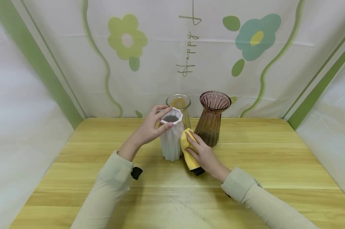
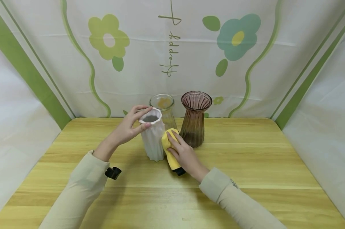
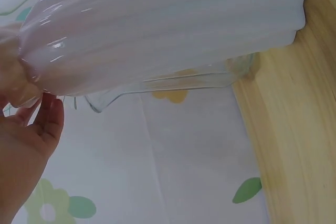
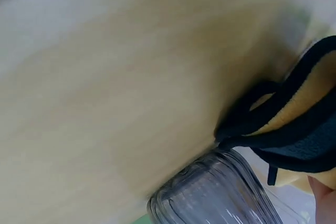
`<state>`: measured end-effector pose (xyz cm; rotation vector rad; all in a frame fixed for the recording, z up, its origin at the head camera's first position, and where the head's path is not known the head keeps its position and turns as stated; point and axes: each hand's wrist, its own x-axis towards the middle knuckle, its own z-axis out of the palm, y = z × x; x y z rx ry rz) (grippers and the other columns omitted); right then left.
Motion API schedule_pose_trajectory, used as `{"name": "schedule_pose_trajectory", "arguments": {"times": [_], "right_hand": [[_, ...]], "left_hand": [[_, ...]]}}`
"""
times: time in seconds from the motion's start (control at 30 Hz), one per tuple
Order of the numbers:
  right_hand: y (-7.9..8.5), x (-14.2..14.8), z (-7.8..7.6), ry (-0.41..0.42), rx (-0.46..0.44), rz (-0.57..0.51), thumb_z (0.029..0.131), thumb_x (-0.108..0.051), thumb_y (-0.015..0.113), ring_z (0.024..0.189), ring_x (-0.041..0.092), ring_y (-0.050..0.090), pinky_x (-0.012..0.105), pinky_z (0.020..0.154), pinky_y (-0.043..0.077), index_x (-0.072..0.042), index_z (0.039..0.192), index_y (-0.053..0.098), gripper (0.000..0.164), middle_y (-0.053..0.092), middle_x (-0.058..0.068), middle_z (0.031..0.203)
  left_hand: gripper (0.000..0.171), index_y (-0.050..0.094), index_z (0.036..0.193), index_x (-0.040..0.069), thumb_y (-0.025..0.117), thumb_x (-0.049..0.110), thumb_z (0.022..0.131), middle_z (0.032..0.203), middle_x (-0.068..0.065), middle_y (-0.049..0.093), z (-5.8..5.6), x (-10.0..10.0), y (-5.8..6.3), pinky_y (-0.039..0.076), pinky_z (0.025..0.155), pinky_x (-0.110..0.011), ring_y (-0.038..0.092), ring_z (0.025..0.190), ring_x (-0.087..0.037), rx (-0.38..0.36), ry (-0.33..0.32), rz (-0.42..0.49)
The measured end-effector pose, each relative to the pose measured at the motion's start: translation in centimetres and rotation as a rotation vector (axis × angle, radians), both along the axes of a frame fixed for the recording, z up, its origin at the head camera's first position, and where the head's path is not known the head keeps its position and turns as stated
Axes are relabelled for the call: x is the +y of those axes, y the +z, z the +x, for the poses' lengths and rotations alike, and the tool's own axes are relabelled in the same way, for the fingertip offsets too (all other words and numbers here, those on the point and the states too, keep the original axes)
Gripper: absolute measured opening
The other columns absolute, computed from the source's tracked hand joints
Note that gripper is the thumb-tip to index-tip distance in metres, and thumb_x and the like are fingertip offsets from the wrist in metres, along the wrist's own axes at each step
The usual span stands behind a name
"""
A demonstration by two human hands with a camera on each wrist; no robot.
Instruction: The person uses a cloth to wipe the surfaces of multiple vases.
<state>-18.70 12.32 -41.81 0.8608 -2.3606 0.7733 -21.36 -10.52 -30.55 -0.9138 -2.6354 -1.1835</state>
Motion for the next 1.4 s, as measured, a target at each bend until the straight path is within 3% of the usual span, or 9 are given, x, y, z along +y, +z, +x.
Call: {"name": "schedule_pose_trajectory", "arguments": {"times": [0.1, 0.27, 0.53, 0.7, 0.97, 1.4], "right_hand": [[-0.2, 0.1, 0.0, 0.002, 0.001, 0.016, 0.084, -0.009, 0.072, 0.113, 0.037, 0.061, 0.038, 0.08, 0.057, -0.005, 0.139, 0.049, 0.06, 0.048, 0.022, 0.138], [0.6, -0.4, -0.2, 0.01, 0.046, -0.054, 0.081, -0.005, 0.073, 0.114, 0.038, 0.06, 0.041, 0.084, 0.056, -0.005, 0.136, 0.051, 0.059, 0.05, 0.022, 0.136], [3.7, -1.2, -0.7, 0.018, 0.093, -0.128, 0.081, -0.004, 0.073, 0.114, 0.038, 0.059, 0.041, 0.081, 0.057, -0.003, 0.135, 0.053, 0.058, 0.05, 0.023, 0.136], [4.5, -1.3, -0.9, 0.015, 0.1, -0.121, 0.081, -0.006, 0.073, 0.115, 0.039, 0.059, 0.041, 0.081, 0.057, -0.003, 0.134, 0.054, 0.057, 0.05, 0.024, 0.135], [3.6, -0.8, -1.0, 0.03, 0.053, -0.07, 0.082, -0.007, 0.072, 0.116, 0.038, 0.059, 0.039, 0.084, 0.056, -0.002, 0.136, 0.051, 0.058, 0.05, 0.022, 0.138], [-0.1, 0.3, -0.8, 0.001, -0.022, 0.016, 0.083, -0.011, 0.073, 0.113, 0.035, 0.061, 0.039, 0.082, 0.056, -0.006, 0.138, 0.05, 0.06, 0.051, 0.019, 0.136]], "left_hand": [[0.06, 0.037, 0.144, -0.003, 0.061, 0.016, 0.092, 0.147, -0.023, 0.035, 0.0, -0.1, 0.2, 0.037, 0.107, -0.056, 0.039, 0.133, -0.038, 0.001, 0.002, -0.006], [0.061, 0.035, 0.146, -0.002, 0.055, 0.023, 0.094, 0.149, -0.02, 0.033, 0.1, -0.1, 0.2, 0.039, 0.107, -0.054, 0.039, 0.133, -0.037, 0.006, 0.018, -0.063], [0.063, 0.044, 0.141, 0.0, 0.065, 0.031, 0.09, 0.141, -0.025, 0.036, -0.3, 0.7, -0.1, 0.058, 0.079, -0.034, 0.055, 0.111, -0.033, 0.074, 0.098, -0.084], [0.062, 0.051, 0.135, -0.002, 0.072, 0.028, 0.085, 0.133, -0.023, 0.045, -0.4, 0.7, -0.1, 0.057, 0.083, -0.038, 0.055, 0.11, -0.033, 0.12, 0.132, -0.077], [0.062, 0.055, 0.132, -0.003, 0.076, 0.027, 0.081, 0.131, -0.021, 0.051, -0.6, 0.5, 0.0, 0.054, 0.09, -0.043, 0.055, 0.114, -0.033, 0.125, 0.138, -0.058], [0.064, 0.052, 0.135, -0.001, 0.074, 0.029, 0.083, 0.135, -0.018, 0.05, -0.8, 0.4, -0.2, 0.051, 0.094, -0.044, 0.053, 0.118, -0.032, 0.088, 0.136, -0.055]]}}
